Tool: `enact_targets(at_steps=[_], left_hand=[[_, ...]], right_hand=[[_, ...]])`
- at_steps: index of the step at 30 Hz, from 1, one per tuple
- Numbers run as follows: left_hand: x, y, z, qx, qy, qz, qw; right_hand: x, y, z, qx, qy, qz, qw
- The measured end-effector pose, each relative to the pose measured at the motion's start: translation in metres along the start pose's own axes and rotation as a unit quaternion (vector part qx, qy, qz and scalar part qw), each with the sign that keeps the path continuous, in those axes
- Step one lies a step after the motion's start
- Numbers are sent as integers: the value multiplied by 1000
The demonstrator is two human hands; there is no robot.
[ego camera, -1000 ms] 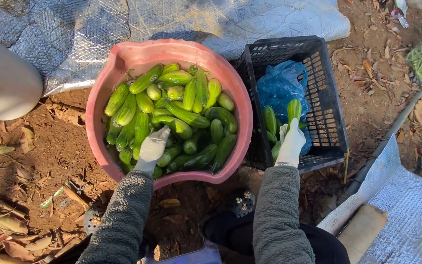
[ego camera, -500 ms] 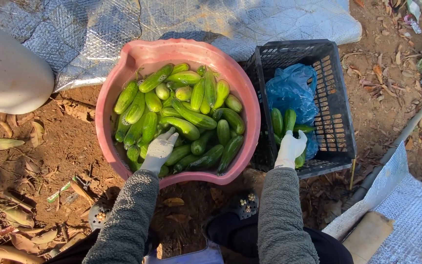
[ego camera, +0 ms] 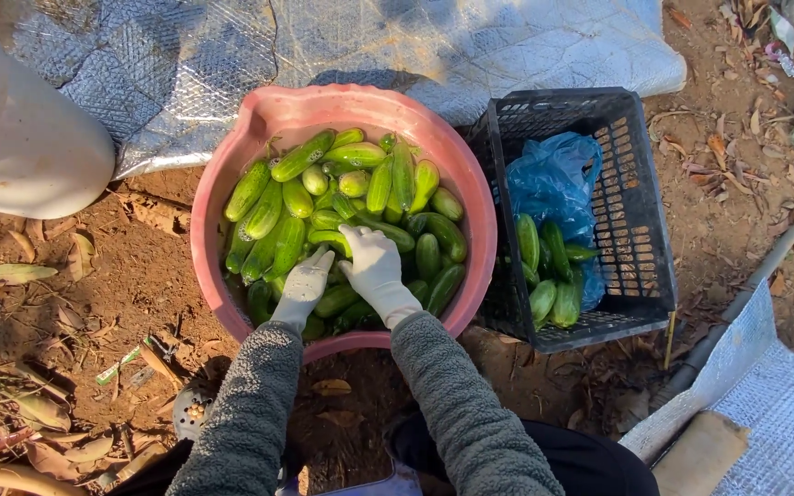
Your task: Washing a large quantity of cucumbers in a pink plastic basin filled with water.
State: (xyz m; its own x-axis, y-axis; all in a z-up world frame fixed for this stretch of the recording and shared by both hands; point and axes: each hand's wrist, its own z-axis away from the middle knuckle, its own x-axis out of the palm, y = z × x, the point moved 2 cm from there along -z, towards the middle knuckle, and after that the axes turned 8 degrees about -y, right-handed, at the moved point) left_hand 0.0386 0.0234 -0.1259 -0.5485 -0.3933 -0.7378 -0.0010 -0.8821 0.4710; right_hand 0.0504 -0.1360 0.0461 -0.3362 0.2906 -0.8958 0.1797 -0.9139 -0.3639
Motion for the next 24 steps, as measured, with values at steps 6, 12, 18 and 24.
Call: enact_targets(at_steps=[6,12,18,24], left_hand=[[10,-4,2,39,19,-30,999],[-97,86,94,-109,-47,341,932],[-82,69,70,-107,-16,391,914],[-77,82,75,-148,67,448,879]], right_hand=[[-16,-18,5,74,-86,63,992],[-5,29,9,175,-87,-203,960],[-30,19,32,154,-73,-678,715],[-40,33,41,155,-141,-572,793]])
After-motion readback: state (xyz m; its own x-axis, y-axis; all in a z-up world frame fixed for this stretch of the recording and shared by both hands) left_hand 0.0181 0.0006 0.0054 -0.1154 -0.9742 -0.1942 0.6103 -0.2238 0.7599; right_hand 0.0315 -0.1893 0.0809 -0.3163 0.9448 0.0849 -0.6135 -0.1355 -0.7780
